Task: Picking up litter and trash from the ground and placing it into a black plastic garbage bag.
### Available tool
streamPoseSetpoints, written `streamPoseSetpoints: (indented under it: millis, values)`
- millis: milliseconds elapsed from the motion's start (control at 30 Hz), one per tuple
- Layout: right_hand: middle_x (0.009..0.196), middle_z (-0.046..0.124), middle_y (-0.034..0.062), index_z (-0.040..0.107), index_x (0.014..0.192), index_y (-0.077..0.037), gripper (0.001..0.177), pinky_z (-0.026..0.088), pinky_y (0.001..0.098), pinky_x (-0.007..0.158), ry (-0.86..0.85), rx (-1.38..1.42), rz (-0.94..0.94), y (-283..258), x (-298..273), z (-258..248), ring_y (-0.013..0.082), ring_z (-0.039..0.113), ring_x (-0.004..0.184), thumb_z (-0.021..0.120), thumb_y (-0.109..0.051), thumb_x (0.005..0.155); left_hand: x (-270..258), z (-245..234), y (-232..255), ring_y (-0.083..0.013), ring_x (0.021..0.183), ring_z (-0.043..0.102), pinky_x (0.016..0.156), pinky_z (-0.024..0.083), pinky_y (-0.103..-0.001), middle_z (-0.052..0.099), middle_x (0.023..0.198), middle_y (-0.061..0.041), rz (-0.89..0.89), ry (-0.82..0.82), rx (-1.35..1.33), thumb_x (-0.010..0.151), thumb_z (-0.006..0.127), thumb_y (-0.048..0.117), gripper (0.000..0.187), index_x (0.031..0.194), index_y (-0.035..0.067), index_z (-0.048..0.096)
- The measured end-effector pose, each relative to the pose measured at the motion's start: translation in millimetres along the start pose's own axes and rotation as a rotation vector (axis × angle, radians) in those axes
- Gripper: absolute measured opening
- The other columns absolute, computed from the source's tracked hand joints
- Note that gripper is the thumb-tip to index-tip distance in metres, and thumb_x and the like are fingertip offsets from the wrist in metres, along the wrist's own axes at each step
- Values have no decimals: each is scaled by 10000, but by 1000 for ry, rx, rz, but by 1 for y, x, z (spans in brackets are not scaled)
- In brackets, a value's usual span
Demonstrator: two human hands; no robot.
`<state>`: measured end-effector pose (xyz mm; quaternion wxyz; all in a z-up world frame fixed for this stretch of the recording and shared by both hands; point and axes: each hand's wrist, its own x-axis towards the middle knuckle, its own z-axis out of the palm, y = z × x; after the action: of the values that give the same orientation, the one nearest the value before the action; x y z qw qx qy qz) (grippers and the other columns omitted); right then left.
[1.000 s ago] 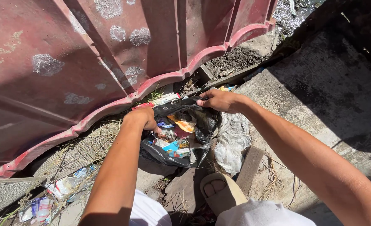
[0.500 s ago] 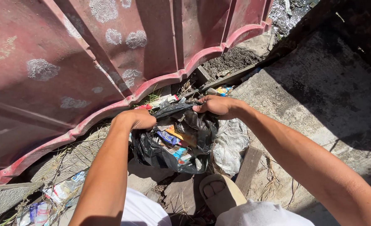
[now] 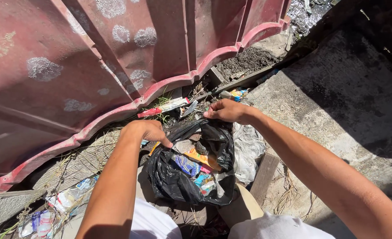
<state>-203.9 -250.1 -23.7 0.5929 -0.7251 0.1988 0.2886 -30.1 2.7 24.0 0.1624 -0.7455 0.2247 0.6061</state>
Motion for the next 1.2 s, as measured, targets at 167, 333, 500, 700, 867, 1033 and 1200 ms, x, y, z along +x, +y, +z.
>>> streamPoseSetpoints:
  millis: [167, 333, 500, 700, 867, 1033, 1200]
  values:
    - [870, 696, 7, 743, 976, -27, 410, 500, 278, 754, 71, 74, -4, 9, 5, -6, 82, 594, 804, 669, -430, 976, -3, -7, 26, -264, 1259, 594, 1069, 454, -443, 648, 1353, -100, 223, 207, -107, 651, 850, 619, 854, 1321, 139, 623]
    - [856, 712, -36, 727, 983, -67, 401, 481, 265, 735, 159, 119, 22, 10, 0, -17, 53, 593, 785, 582, -438, 1021, 1, -13, 43, -242, 1240, 604, 1042, 460, -450, 653, 1319, -89, 249, 243, -225, 703, 751, 721, 779, 1214, 134, 706]
    - [785, 684, 43, 674, 930, -3, 397, 537, 327, 663, 283, 76, 59, 51, 8, -39, 121, 637, 690, 595, -381, 1021, 21, -11, 58, -320, 1177, 670, 1005, 518, -453, 697, 1257, -168, 264, 498, -225, 820, 758, 583, 628, 1196, 85, 688]
    - [795, 689, 66, 691, 953, -7, 358, 538, 341, 690, 332, -69, -15, 68, 9, -47, 143, 644, 732, 631, -354, 1016, 23, -10, 71, -403, 1179, 642, 986, 523, -484, 649, 1277, -227, 124, 760, -103, 897, 764, 247, 332, 1177, 77, 714]
    - [960, 751, 119, 719, 1090, -36, 320, 557, 369, 806, 328, -213, -89, 46, 23, -40, 200, 703, 899, 646, -332, 996, 42, -6, 66, -391, 1168, 670, 1002, 535, -480, 700, 1223, -201, 134, 766, -88, 903, 693, 93, 238, 1131, 100, 762]
    - [1086, 761, 145, 732, 1173, -86, 306, 569, 404, 885, 267, -348, -205, 28, 52, -28, 279, 737, 1012, 636, -305, 983, 77, -5, 61, -334, 1223, 633, 1043, 502, -459, 699, 1244, -155, 187, 802, 181, 897, 678, 43, 217, 1086, 62, 783]
    - [1096, 736, 139, 764, 1130, -127, 255, 536, 448, 955, 195, -666, -469, 40, 93, -13, 336, 692, 1069, 652, -282, 962, 77, 0, 62, -278, 1394, 462, 1140, 398, -427, 536, 1476, -84, 130, 678, 238, 906, 689, 86, 293, 1193, 84, 746]
